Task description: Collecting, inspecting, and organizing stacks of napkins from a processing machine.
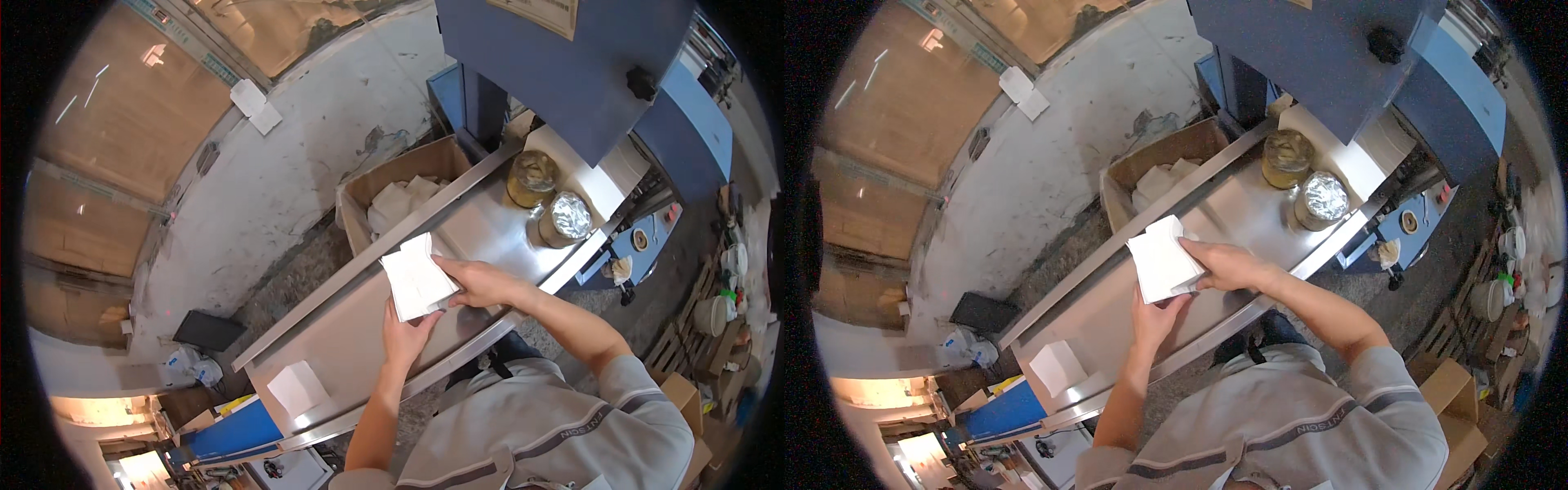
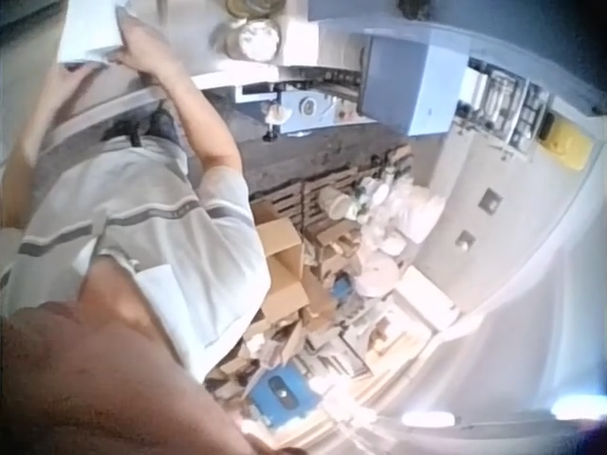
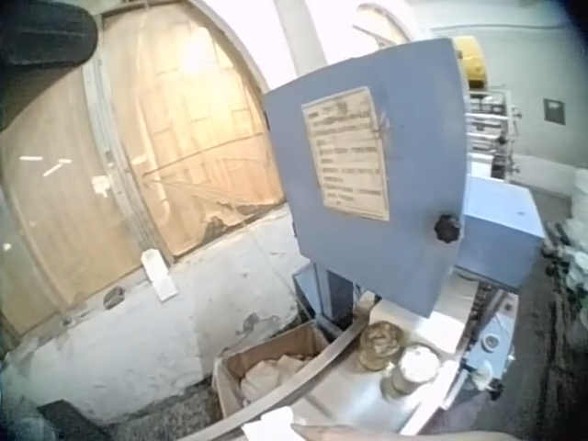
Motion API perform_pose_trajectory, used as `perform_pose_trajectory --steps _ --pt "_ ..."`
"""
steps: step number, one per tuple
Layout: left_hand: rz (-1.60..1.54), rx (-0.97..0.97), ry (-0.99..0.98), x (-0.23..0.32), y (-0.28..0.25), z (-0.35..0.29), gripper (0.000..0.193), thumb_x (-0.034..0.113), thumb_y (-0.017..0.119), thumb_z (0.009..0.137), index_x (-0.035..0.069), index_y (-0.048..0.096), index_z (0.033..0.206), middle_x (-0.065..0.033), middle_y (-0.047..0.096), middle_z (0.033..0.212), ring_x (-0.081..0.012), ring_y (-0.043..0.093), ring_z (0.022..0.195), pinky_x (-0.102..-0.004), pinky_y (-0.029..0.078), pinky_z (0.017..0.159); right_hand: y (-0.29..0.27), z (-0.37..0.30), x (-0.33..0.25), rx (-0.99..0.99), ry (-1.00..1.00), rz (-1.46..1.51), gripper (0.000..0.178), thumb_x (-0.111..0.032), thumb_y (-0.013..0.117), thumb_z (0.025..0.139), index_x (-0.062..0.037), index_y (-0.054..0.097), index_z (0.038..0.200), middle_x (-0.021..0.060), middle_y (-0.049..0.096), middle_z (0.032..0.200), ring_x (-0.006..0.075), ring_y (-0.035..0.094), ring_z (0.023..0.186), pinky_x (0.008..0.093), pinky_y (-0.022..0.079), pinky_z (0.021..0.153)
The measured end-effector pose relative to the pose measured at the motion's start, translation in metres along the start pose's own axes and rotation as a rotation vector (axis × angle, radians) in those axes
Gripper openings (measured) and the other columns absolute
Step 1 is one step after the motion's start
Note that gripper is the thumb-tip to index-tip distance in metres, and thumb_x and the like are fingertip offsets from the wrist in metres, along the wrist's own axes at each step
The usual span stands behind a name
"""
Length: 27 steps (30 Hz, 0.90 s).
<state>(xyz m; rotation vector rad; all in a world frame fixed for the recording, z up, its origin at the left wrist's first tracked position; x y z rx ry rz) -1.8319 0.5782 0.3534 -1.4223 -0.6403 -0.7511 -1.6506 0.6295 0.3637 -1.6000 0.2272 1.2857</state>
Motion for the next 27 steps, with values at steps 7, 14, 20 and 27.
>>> perform_pose_trajectory --steps 7,14,20,27 --pt "0.075 0.078 0.105 0.008 -0.018 0.006 0.086 0.026 0.091 0.063 0.000 0.048 0.133 -0.0179 0.058 0.119 -0.0365 0.061 0.107 -0.0423 0.053 0.087 -0.002 -0.001 0.000 -0.047 0.071 0.007 0.098 -0.018 0.081 0.073 -0.0042 0.024 0.152 0.0274 0.060 0.120 0.0429 0.061 0.105 0.0453 0.050 0.088" --pt "0.151 0.042 0.200 0.021 -0.017 0.018 0.091 0.025 0.091 0.062 0.000 0.045 0.136 -0.0181 0.057 0.123 -0.0363 0.058 0.113 -0.0428 0.052 0.090 -0.002 0.001 -0.003 0.005 0.075 0.066 0.101 -0.015 0.083 0.070 -0.0053 0.024 0.151 0.0250 0.057 0.128 0.0423 0.057 0.115 0.0445 0.047 0.097" --pt "0.080 0.004 0.152 0.015 -0.013 0.020 0.097 0.024 0.092 0.059 0.000 0.042 0.139 -0.0178 0.055 0.128 -0.0364 0.054 0.118 -0.0415 0.050 0.096 -0.003 0.000 -0.007 0.026 0.116 0.103 0.099 -0.014 0.084 0.070 -0.0043 0.026 0.149 0.0242 0.056 0.131 0.0419 0.053 0.120 0.0448 0.045 0.101" --pt "-0.364 -0.021 0.090 0.026 -0.014 0.022 0.091 0.022 0.084 0.073 0.001 0.033 0.145 -0.0162 0.053 0.133 -0.0300 0.054 0.121 -0.0372 0.046 0.099 -0.004 0.003 -0.016 0.084 -0.018 0.023 0.106 -0.018 0.085 0.069 0.0026 0.018 0.148 0.0280 0.039 0.146 0.0410 0.041 0.134 0.0419 0.038 0.111"
Point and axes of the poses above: each hand's wrist, its own z-axis towards the middle knuckle, its own y-axis out of the palm, x = y × z, the point moved 7 cm from there along z, towards the middle knuckle
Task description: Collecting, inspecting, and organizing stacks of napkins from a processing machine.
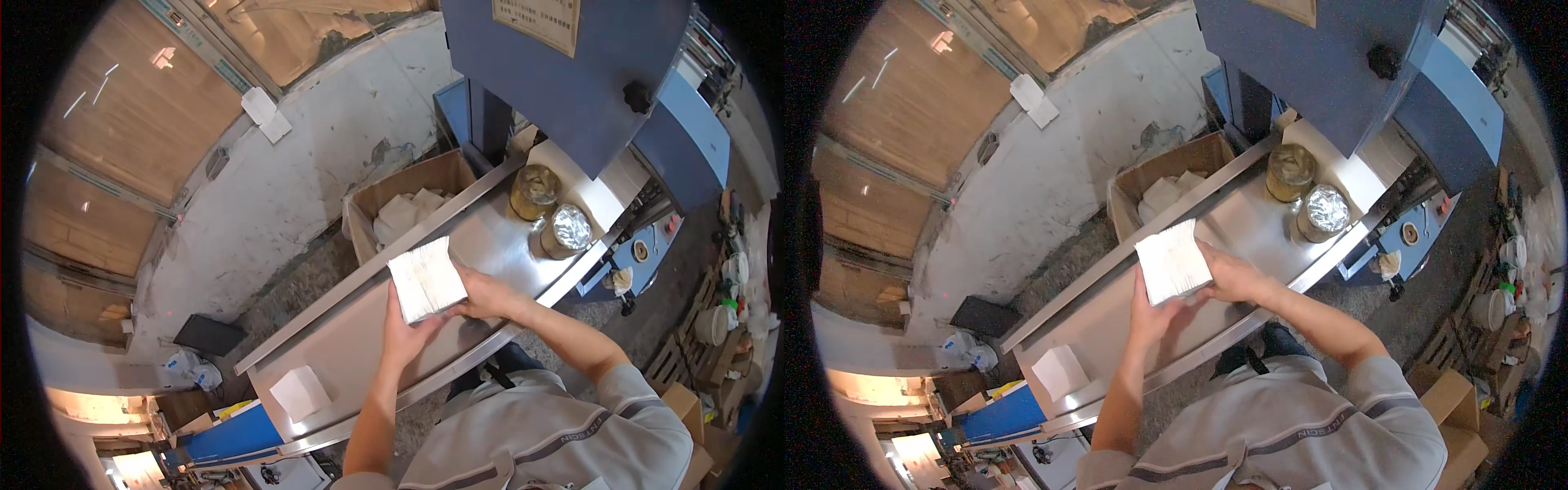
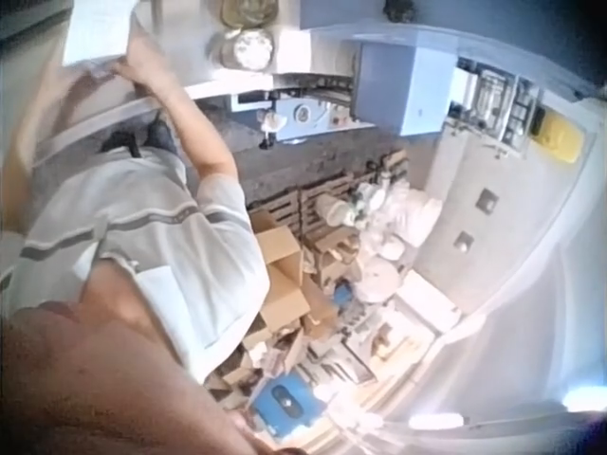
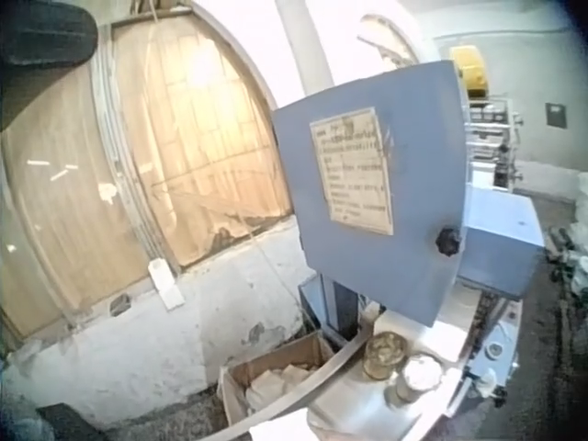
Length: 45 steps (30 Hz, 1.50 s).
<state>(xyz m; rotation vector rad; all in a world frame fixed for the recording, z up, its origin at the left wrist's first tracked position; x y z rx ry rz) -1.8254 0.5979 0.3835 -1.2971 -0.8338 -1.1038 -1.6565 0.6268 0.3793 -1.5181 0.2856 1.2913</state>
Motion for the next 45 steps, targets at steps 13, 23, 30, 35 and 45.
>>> perform_pose_trajectory --steps 13,23,30,35,45 --pt "-0.725 0.033 -0.504 -0.024 0.018 0.016 0.051 0.022 0.066 0.091 -0.001 0.049 0.133 -0.0137 0.058 0.126 -0.0230 0.060 0.112 -0.0358 0.051 0.091 0.022 0.007 -0.053 -0.076 0.237 -0.357 0.104 -0.030 0.084 0.074 0.0073 0.021 0.148 0.0391 0.028 0.146 0.0480 0.032 0.138 0.0487 0.031 0.114" --pt "-1.343 -0.082 -0.556 -0.024 0.019 -0.015 0.060 0.032 0.053 0.091 0.000 0.043 0.141 -0.0160 0.052 0.140 -0.0346 0.052 0.126 -0.0542 0.039 0.107 -0.004 -0.030 0.034 0.283 0.744 1.075 0.075 -0.060 0.050 0.096 -0.0041 0.041 0.145 0.0140 0.047 0.144 0.0263 0.045 0.133 0.0392 0.038 0.108" --pt "-1.007 -0.008 -0.551 -0.050 0.018 -0.021 0.048 0.032 0.052 0.101 -0.001 0.047 0.136 -0.0109 0.057 0.133 -0.0230 0.056 0.122 -0.0351 0.043 0.104 0.023 -0.009 0.030 0.238 0.474 0.953 0.085 -0.035 0.068 0.093 0.0091 0.022 0.150 0.0202 0.054 0.134 0.0229 0.056 0.118 0.0331 0.047 0.098" --pt "-0.692 0.137 -0.614 -0.059 -0.011 -0.034 0.046 0.030 0.058 0.100 -0.002 0.050 0.131 -0.0111 0.061 0.124 -0.0169 0.060 0.110 -0.0300 0.049 0.093 0.041 0.003 -0.002 0.140 0.478 0.774 0.084 -0.031 0.069 0.092 0.0100 0.023 0.149 0.0195 0.056 0.131 0.0224 0.057 0.116 0.0323 0.048 0.095" --pt "-0.502 0.317 -0.517 -0.075 -0.091 -0.109 0.044 0.032 0.064 0.097 -0.006 0.058 0.117 -0.0095 0.068 0.099 -0.0116 0.062 0.085 -0.0269 0.051 0.072 0.122 0.021 -0.028 0.028 0.591 1.025 0.080 -0.012 0.072 0.089 0.0063 0.023 0.148 0.0202 0.055 0.131 0.0244 0.055 0.118 0.0330 0.049 0.097"
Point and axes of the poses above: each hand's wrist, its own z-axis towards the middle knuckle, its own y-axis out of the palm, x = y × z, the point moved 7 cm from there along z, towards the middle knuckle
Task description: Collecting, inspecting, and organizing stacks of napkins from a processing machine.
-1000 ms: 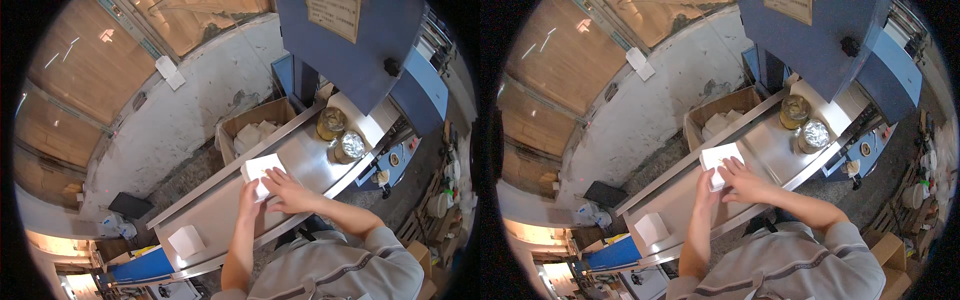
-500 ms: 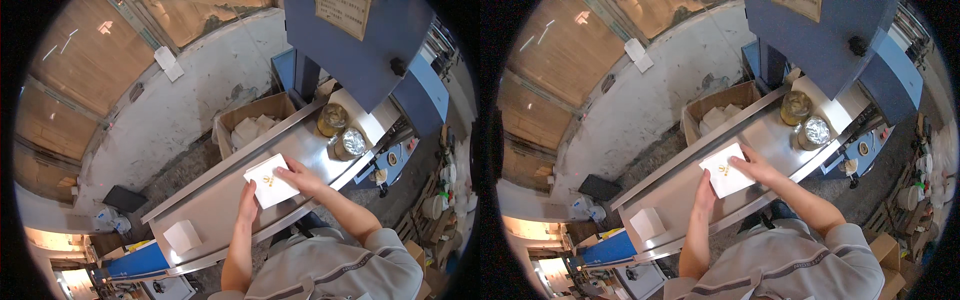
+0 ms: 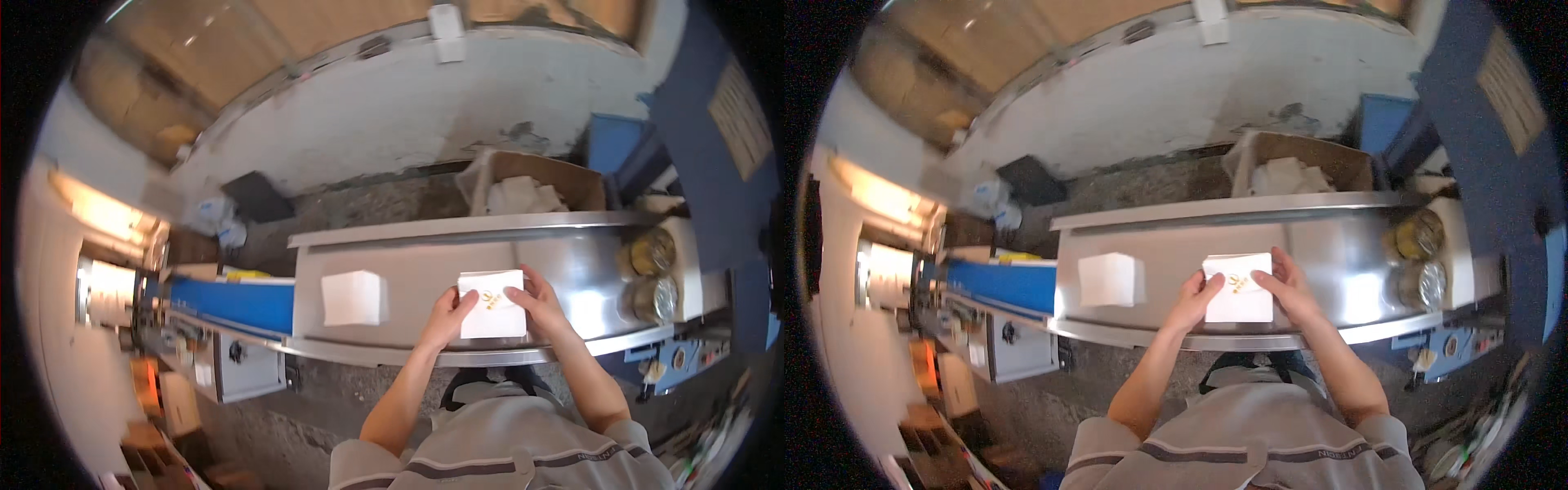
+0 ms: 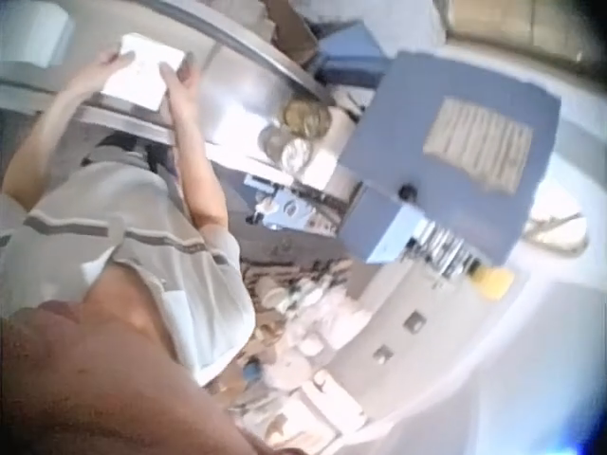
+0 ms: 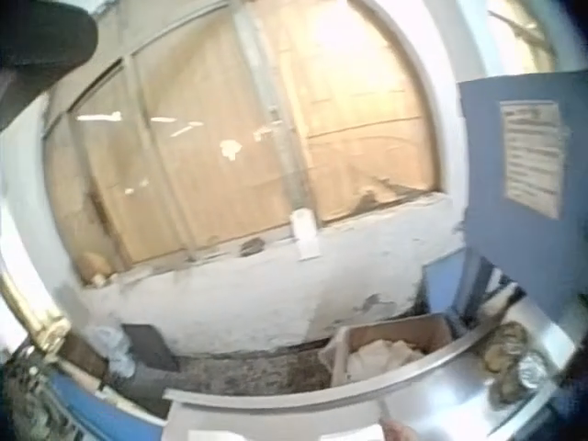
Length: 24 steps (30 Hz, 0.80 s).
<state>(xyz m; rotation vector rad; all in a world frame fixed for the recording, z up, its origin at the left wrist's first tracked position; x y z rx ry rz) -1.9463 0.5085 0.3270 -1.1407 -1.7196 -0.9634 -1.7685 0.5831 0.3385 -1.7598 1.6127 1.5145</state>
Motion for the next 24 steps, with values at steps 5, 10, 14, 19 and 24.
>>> perform_pose_trajectory --steps 5,10,14,19,24 --pt "0.034 0.070 0.004 -0.017 -0.061 -0.010 0.047 0.033 0.064 0.096 -0.008 0.057 0.117 -0.0118 0.069 0.100 -0.0125 0.063 0.086 -0.0273 0.052 0.073 0.046 0.023 0.035 -0.058 0.006 -0.135 0.074 -0.008 0.070 0.089 0.0041 0.027 0.148 0.0191 0.055 0.128 0.0257 0.058 0.114 0.0331 0.050 0.096" --pt "0.354 0.303 0.094 0.009 -0.106 -0.036 0.040 0.026 0.065 0.095 -0.007 0.058 0.117 -0.0150 0.069 0.098 -0.0159 0.065 0.084 -0.0275 0.052 0.073 0.080 0.031 0.036 -0.039 -0.020 -0.257 0.073 -0.011 0.069 0.090 0.0007 0.028 0.149 0.0189 0.059 0.121 0.0226 0.060 0.107 0.0312 0.051 0.089" --pt "0.435 0.599 0.302 0.092 -0.182 -0.074 0.037 0.017 0.067 0.092 -0.006 0.058 0.119 -0.0162 0.070 0.099 -0.0191 0.068 0.089 -0.0330 0.054 0.076 0.076 0.035 0.027 0.016 -0.046 -0.308 0.075 -0.014 0.070 0.090 -0.0004 0.028 0.150 0.0185 0.062 0.114 0.0214 0.062 0.100 0.0313 0.052 0.084" --pt "0.788 0.662 -0.051 0.060 -0.319 -0.064 0.064 0.042 0.078 0.076 -0.006 0.061 0.115 -0.0224 0.071 0.097 -0.0325 0.069 0.095 -0.0397 0.055 0.080 0.068 0.036 0.028 -0.010 -0.012 -0.477 0.074 -0.017 0.070 0.090 0.0037 0.030 0.148 0.0197 0.061 0.120 0.0226 0.061 0.105 0.0323 0.051 0.088" --pt "0.760 0.501 -0.218 0.031 -0.322 -0.040 0.073 0.051 0.080 0.066 -0.007 0.065 0.108 -0.0261 0.069 0.103 -0.0372 0.068 0.096 -0.0423 0.054 0.083 0.048 0.034 0.026 0.009 -0.048 -0.490 0.069 -0.018 0.069 0.091 0.0005 0.034 0.147 0.0148 0.064 0.111 0.0189 0.063 0.096 0.0292 0.052 0.079"
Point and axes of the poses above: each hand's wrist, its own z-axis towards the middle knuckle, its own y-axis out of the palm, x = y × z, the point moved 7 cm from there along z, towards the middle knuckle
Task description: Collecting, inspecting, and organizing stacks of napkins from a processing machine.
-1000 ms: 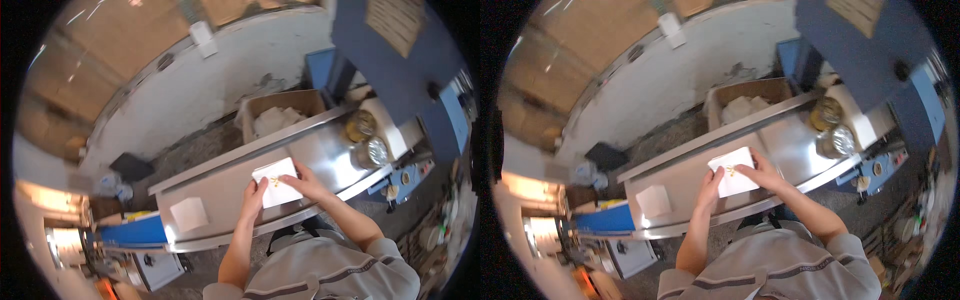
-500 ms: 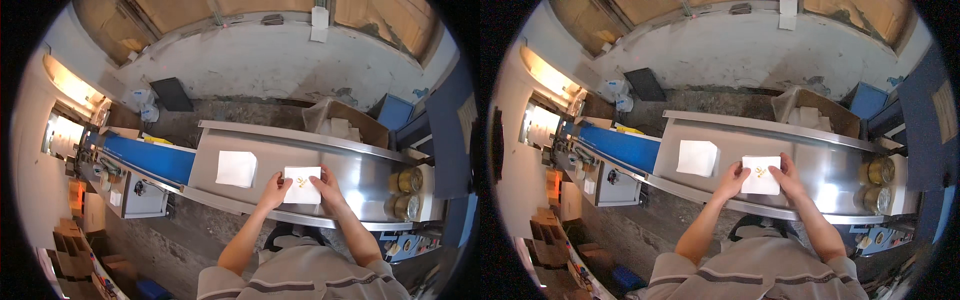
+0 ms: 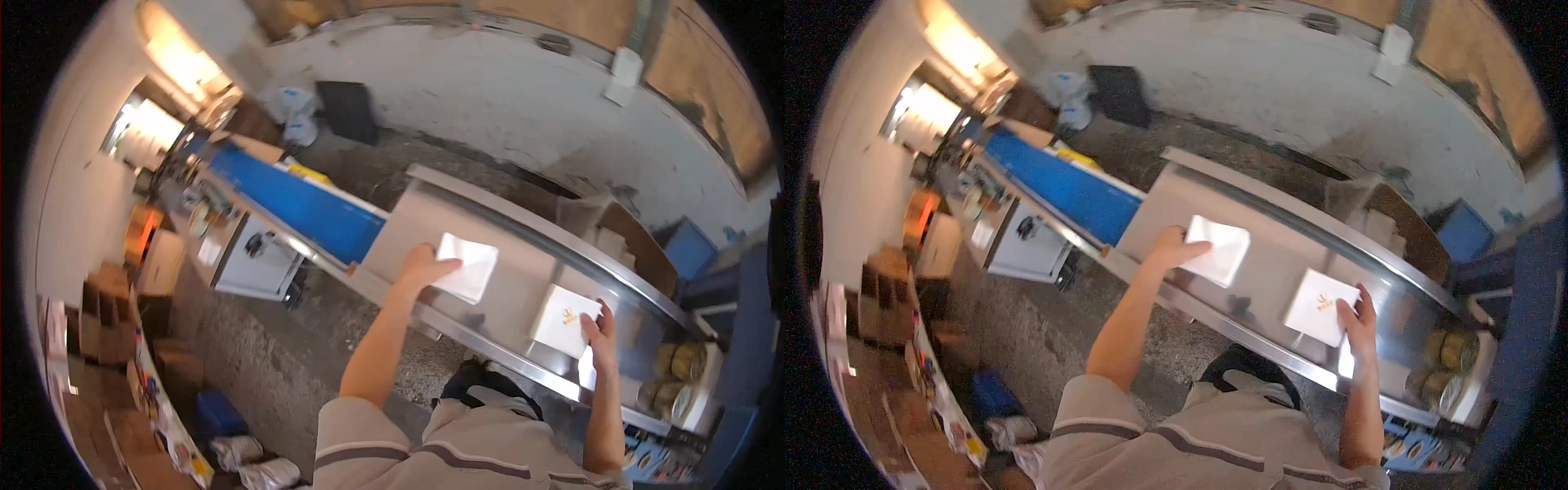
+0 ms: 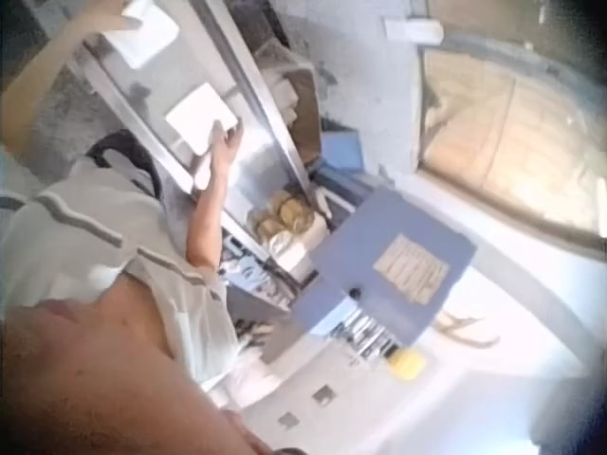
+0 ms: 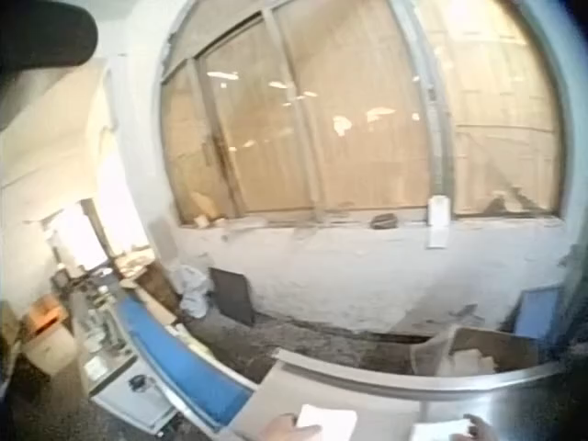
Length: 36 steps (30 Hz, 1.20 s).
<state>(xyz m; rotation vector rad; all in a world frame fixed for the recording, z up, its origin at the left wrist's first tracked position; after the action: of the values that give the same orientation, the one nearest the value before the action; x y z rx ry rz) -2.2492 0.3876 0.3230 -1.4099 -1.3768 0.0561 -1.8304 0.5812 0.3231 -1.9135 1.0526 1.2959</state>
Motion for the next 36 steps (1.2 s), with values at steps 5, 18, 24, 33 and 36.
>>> perform_pose_trajectory --steps 5,18,24,33,36 --pt "-0.129 -0.046 -0.113 -0.005 0.011 -0.005 0.066 0.038 0.086 0.066 -0.009 0.065 0.108 -0.0231 0.069 0.098 -0.0353 0.070 0.077 -0.0489 0.053 0.047 -0.002 -0.001 -0.001 -0.045 -0.017 -0.012 0.066 -0.017 0.066 0.093 0.0017 0.033 0.147 0.0148 0.062 0.114 0.0180 0.061 0.099 0.0292 0.050 0.083" --pt "-0.342 -0.101 -0.050 0.038 0.024 -0.035 0.059 0.039 0.079 0.077 -0.009 0.066 0.109 -0.0152 0.071 0.099 -0.0222 0.068 0.088 -0.0348 0.053 0.078 -0.004 -0.010 -0.011 -0.040 -0.034 0.150 0.072 -0.018 0.070 0.090 0.0013 0.031 0.147 0.0196 0.056 0.128 0.0243 0.058 0.112 0.0351 0.050 0.093" --pt "-0.499 -0.159 0.055 0.040 0.021 -0.020 0.055 0.035 0.079 0.079 -0.009 0.065 0.108 -0.0120 0.070 0.094 -0.0197 0.068 0.082 -0.0313 0.053 0.069 0.002 0.003 0.004 -0.046 -0.068 0.200 0.081 -0.018 0.073 0.088 0.0070 0.026 0.149 0.0261 0.053 0.134 0.0285 0.058 0.117 0.0364 0.050 0.095" --pt "-0.714 -0.313 0.026 0.026 0.028 0.003 0.048 0.020 0.067 0.092 -0.005 0.053 0.130 -0.0121 0.065 0.120 -0.0225 0.063 0.107 -0.0362 0.051 0.092 0.001 0.020 0.022 0.145 -0.080 0.093 0.075 -0.020 0.072 0.086 0.0022 0.033 0.146 0.0242 0.054 0.134 0.0315 0.056 0.119 0.0402 0.048 0.098" --pt "-0.837 -0.447 0.139 -0.008 0.009 0.023 0.051 0.017 0.067 0.091 -0.004 0.048 0.134 -0.0150 0.060 0.126 -0.0272 0.061 0.112 -0.0400 0.050 0.098 0.032 0.025 0.011 0.191 -0.080 -0.010 0.070 -0.021 0.072 0.084 0.0026 0.039 0.141 0.0233 0.059 0.126 0.0312 0.059 0.115 0.0399 0.048 0.098"
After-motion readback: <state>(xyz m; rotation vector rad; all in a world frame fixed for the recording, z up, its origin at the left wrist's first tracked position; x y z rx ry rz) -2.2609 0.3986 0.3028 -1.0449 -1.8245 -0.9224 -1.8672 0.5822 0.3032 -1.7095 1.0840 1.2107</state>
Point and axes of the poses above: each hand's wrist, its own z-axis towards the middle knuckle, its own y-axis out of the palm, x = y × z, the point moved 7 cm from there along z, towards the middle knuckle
